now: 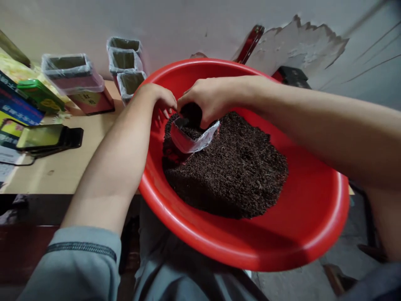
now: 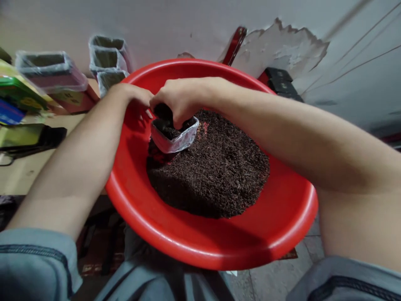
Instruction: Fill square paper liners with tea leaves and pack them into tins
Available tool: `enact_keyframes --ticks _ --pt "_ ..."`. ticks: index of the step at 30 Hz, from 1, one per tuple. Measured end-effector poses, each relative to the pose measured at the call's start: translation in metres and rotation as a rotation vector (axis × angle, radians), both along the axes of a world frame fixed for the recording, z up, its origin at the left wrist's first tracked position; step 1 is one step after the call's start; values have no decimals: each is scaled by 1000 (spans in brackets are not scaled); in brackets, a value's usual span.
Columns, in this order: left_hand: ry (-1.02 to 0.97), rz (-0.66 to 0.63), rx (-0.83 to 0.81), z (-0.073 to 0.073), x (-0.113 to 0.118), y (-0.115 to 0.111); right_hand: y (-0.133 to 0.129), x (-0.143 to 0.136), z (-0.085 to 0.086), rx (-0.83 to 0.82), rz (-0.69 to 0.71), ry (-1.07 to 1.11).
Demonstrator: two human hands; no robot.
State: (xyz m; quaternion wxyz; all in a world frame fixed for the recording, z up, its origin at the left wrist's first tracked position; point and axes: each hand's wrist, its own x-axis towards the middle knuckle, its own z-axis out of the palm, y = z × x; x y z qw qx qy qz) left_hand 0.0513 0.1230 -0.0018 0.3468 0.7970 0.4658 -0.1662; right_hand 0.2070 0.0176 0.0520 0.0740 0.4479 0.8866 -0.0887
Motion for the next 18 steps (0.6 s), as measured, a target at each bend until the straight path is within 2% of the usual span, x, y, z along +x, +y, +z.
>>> enact_keyframes --ticks 2,5,13,15,18 --pt "46 34 -46 8 0 -8 5 -1 -9 -38 -22 37" --pt "32 9 -19 14 0 -14 6 0 -15 -66 -30 66" --pt "12 -50 21 1 2 2 -8 -7 3 7 120 -75" --pt "14 -67 44 -1 2 4 -1 -2 -2 -31 101 -48" --pt "28 -58 87 2 1 0 21 13 -24 -54 -5 62"
